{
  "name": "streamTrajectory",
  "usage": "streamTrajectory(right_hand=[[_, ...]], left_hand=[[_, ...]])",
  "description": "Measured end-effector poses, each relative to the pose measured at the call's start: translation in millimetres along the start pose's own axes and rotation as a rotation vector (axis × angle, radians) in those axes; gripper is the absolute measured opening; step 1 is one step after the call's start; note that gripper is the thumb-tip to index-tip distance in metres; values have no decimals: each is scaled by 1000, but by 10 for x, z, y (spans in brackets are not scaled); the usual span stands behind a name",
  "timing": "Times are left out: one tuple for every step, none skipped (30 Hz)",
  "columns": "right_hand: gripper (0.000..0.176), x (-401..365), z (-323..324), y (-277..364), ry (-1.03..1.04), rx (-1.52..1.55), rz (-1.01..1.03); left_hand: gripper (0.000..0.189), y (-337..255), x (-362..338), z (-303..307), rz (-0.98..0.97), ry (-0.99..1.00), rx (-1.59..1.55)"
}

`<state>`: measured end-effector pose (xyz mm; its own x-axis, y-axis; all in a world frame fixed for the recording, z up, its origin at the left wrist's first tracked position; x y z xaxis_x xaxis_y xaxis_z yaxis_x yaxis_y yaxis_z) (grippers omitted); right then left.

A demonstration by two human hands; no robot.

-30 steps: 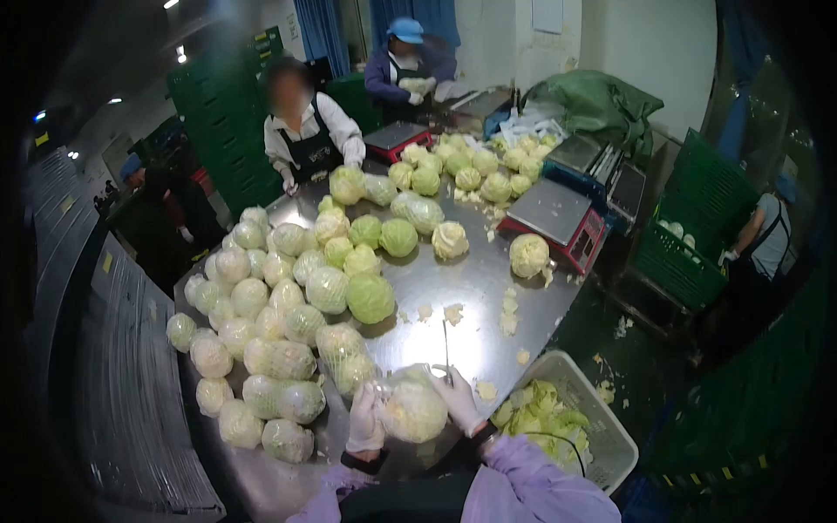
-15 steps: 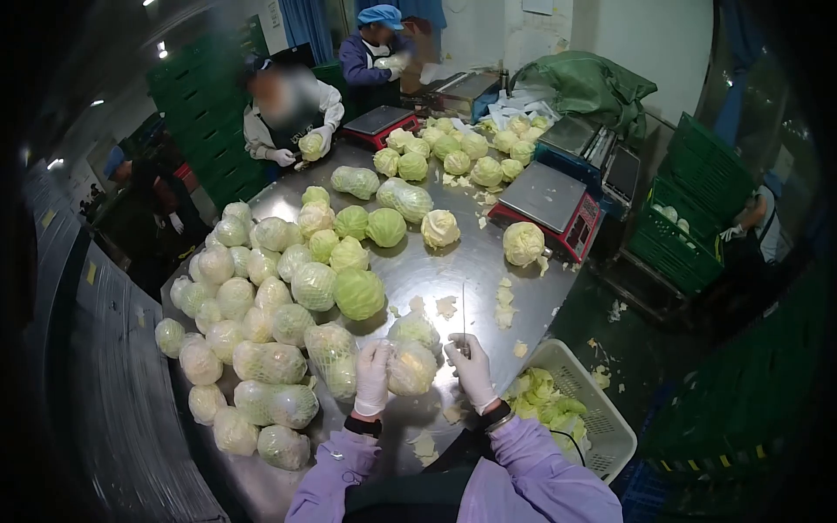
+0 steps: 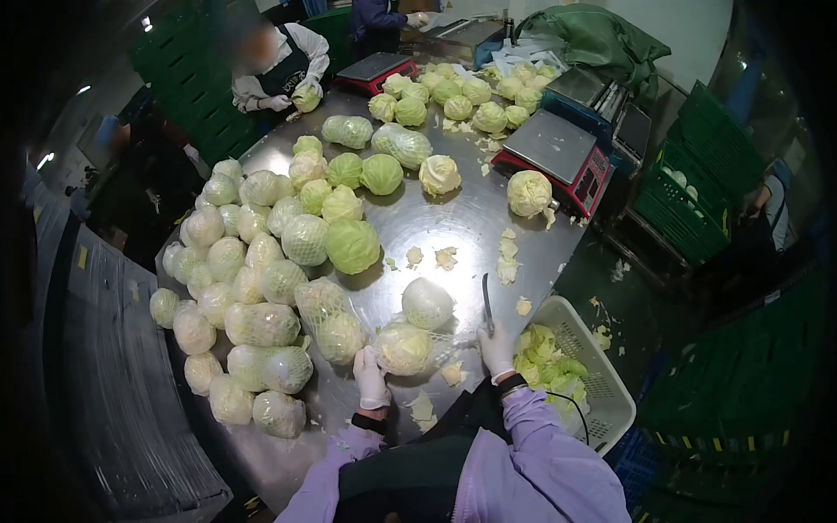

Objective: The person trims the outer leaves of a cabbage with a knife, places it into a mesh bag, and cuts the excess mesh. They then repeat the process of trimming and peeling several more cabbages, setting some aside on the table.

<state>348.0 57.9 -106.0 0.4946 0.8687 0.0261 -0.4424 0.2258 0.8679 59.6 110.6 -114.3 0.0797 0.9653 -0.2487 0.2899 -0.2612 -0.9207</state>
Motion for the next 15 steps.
streamTrajectory(right_hand=[[15,-9,22,-29,49,-14,23],[16,-25,5,-63,105,-32,40],[16,-61,2,2,113,-32,39],[19,-87,-6,57,118,67,26],[22,-106,-10,114,117,165,12],[28,-102,-18,181,129,225,-18],[28,-122,-19,306,125,222,-21],[35,-161,-122,360,242,466,-202],[41,-212,-251,444,359,711,-382],[41,-225,-275,582,357,714,-380],[41,-295,-391,686,546,642,-513],[41,-372,-530,756,737,562,-640],[40,-367,-627,843,629,562,-410],[40,-337,-741,683,553,581,-324],[40,-294,-816,552,475,598,-241]], left_hand=[[23,-46,32,-20,-11,-4,-3],[23,-56,36,-61,16,49,10],[29,-48,12,-98,50,103,26],[29,-46,8,-152,52,104,27],[42,-76,12,-245,-7,122,181],[58,-110,17,-330,-66,141,332],[58,-137,37,-363,-63,146,331],[74,-135,69,-393,7,196,239],[90,-136,86,-424,74,245,148],[90,-166,66,-436,72,248,150],[94,-203,26,-457,47,265,204],[97,-220,-2,-481,21,281,255],[97,-128,-16,-472,17,279,257],[100,-88,-59,-469,-161,269,362],[103,-90,-108,-480,-336,258,465]])
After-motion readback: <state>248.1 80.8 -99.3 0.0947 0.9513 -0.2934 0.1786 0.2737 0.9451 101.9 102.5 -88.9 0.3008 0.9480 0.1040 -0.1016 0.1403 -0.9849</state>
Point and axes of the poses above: each hand's wrist, its own x-axis towards the middle knuckle, its own z-axis out of the back of the hand, y = z × x, the point moved 5 cm from there along x, towards the middle knuckle, and after that the axes turned 12 degrees about y, right-handed, at the moved point
